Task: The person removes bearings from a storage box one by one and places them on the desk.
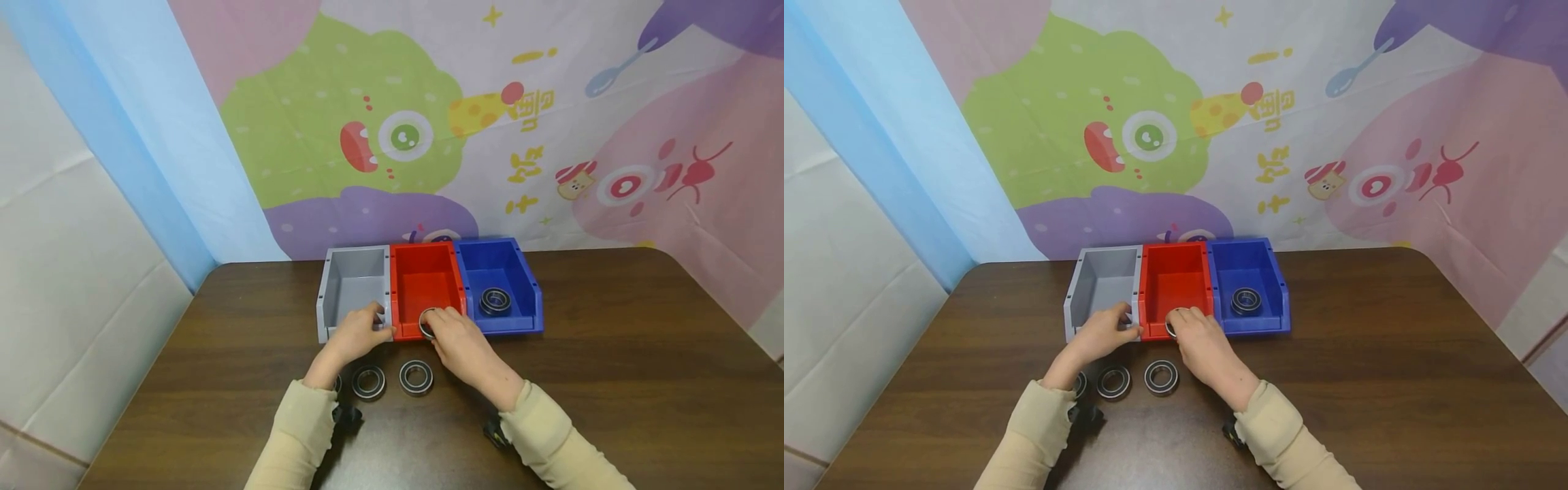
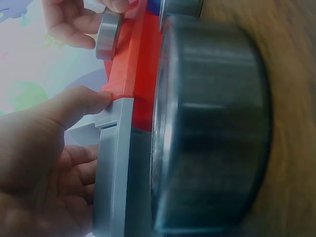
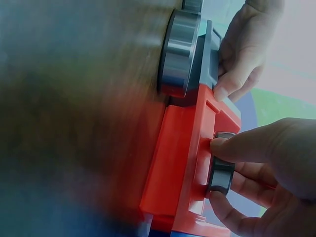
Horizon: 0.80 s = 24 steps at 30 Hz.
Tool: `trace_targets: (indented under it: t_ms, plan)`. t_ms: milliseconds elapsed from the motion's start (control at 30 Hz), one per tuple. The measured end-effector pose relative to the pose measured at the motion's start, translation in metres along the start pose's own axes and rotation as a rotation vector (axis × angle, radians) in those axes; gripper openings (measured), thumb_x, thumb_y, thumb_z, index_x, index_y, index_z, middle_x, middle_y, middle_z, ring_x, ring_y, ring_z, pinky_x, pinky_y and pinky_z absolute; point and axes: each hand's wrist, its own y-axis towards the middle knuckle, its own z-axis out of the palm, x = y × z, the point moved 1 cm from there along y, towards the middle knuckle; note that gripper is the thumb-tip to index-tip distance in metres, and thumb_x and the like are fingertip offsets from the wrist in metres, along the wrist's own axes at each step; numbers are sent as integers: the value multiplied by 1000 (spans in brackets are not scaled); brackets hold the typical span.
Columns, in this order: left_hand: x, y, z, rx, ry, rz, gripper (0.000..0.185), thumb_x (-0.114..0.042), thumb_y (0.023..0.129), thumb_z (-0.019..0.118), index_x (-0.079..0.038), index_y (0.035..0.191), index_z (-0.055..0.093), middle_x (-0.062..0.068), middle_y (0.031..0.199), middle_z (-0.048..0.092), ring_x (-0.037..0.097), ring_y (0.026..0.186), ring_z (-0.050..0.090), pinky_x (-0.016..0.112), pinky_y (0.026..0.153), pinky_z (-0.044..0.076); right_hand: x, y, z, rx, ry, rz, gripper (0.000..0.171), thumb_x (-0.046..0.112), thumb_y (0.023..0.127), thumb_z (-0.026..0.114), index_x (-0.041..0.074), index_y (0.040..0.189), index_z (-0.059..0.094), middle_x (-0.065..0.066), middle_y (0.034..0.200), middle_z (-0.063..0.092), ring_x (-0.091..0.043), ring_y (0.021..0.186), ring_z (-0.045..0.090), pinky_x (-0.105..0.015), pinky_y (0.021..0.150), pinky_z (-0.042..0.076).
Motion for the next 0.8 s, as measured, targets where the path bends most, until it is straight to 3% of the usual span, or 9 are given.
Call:
trace_targets:
  t_ms: [367,800]
  plan:
    - [1,0,1,-4,4,4,37,-28,81,62,-2,106,56,12,92,66,24,80,61,36,72,49,1,-8,-7,-16,32,-16,34,-3,70,71,11,97,57,-1,89,63,-19,80,54,-33,75,45]
    - [0,0,1,2,9,1,39,-28,81,62,-1,108,56,13,94,66,25,81,62,38,73,49,6,-19,-21,76,-3,-38,22,9,70,74,16,85,59,5,78,61,-14,76,55,-29,68,37]
